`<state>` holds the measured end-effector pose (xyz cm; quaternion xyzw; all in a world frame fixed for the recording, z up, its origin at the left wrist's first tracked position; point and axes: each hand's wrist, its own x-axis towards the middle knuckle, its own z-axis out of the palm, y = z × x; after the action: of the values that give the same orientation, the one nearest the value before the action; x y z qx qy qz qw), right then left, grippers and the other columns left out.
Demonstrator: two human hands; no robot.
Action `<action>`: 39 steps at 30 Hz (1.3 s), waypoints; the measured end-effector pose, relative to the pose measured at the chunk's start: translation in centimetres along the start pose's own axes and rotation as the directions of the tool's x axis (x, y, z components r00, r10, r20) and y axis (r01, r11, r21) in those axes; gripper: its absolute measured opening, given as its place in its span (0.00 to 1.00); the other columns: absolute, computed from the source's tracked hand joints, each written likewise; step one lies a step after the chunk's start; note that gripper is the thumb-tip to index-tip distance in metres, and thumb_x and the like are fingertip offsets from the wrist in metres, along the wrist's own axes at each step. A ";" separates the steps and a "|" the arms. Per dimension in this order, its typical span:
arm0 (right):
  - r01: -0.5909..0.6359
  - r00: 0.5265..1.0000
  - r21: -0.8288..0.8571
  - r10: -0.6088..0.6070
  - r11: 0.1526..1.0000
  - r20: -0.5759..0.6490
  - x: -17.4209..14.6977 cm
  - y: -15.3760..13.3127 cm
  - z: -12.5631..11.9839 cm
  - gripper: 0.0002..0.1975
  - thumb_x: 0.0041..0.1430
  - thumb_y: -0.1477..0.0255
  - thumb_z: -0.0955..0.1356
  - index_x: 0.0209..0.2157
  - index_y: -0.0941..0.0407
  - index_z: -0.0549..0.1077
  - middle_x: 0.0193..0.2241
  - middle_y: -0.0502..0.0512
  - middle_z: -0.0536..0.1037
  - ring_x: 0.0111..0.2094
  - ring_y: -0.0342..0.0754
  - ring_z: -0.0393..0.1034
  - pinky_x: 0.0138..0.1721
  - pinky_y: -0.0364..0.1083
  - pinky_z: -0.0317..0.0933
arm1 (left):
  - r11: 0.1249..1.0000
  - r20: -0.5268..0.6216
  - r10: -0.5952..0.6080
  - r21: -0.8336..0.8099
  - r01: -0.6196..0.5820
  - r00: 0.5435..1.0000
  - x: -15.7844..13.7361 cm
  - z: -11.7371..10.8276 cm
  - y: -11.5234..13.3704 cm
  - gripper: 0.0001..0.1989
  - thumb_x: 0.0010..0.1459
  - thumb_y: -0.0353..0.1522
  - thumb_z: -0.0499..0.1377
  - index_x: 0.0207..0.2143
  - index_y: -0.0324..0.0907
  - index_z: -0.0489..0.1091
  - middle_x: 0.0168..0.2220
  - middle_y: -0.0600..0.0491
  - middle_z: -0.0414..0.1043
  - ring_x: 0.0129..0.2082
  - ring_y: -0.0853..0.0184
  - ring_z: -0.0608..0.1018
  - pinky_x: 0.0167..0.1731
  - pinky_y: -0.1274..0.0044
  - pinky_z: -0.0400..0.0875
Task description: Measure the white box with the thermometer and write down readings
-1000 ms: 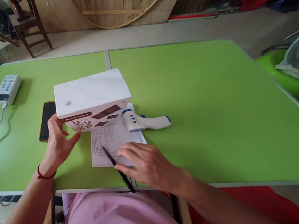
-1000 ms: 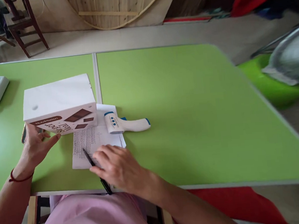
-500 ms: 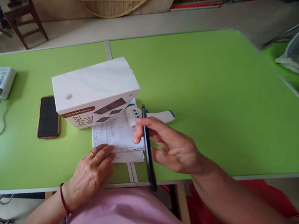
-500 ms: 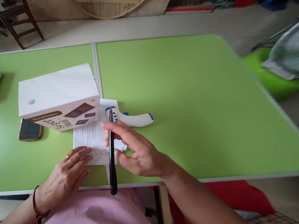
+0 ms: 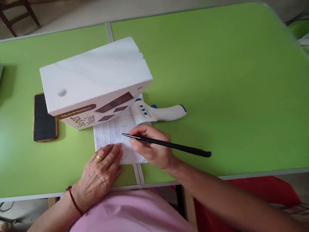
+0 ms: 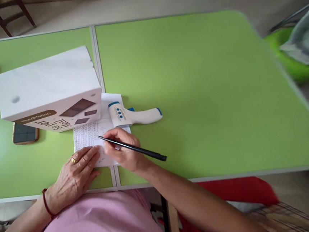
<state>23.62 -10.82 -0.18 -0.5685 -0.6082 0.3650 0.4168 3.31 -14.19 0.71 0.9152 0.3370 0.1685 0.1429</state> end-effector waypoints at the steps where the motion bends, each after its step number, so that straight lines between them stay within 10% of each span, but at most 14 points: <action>1: 0.020 1.000 -0.033 -0.020 0.999 -0.020 0.0 0.0 0.1 0.03 0.51 0.72 0.69 0.31 0.53 0.73 0.21 0.46 0.75 0.19 0.41 0.65 0.22 0.42 0.62 | 1.000 0.005 0.000 -0.003 0.000 1.000 0.0 0.0 0.0 0.19 0.69 0.31 0.53 0.59 0.29 0.63 0.59 0.36 0.69 0.60 0.51 0.71 0.55 0.59 0.74; 39: 0.418 0.908 -0.248 -0.412 0.874 0.076 0.3 0.1 0.7 0.07 0.56 0.79 0.66 0.28 0.53 0.68 0.19 0.44 0.74 0.18 0.38 0.67 0.23 0.38 0.61 | 1.000 0.065 -0.009 -0.006 0.009 0.998 0.1 -0.2 0.2 0.23 0.70 0.32 0.51 0.63 0.28 0.58 0.60 0.35 0.66 0.62 0.52 0.68 0.56 0.60 0.71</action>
<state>23.04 -10.50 -0.50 -0.4705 -0.7624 0.1905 0.4014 3.43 -14.18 1.00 0.9183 0.3358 0.1388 0.1574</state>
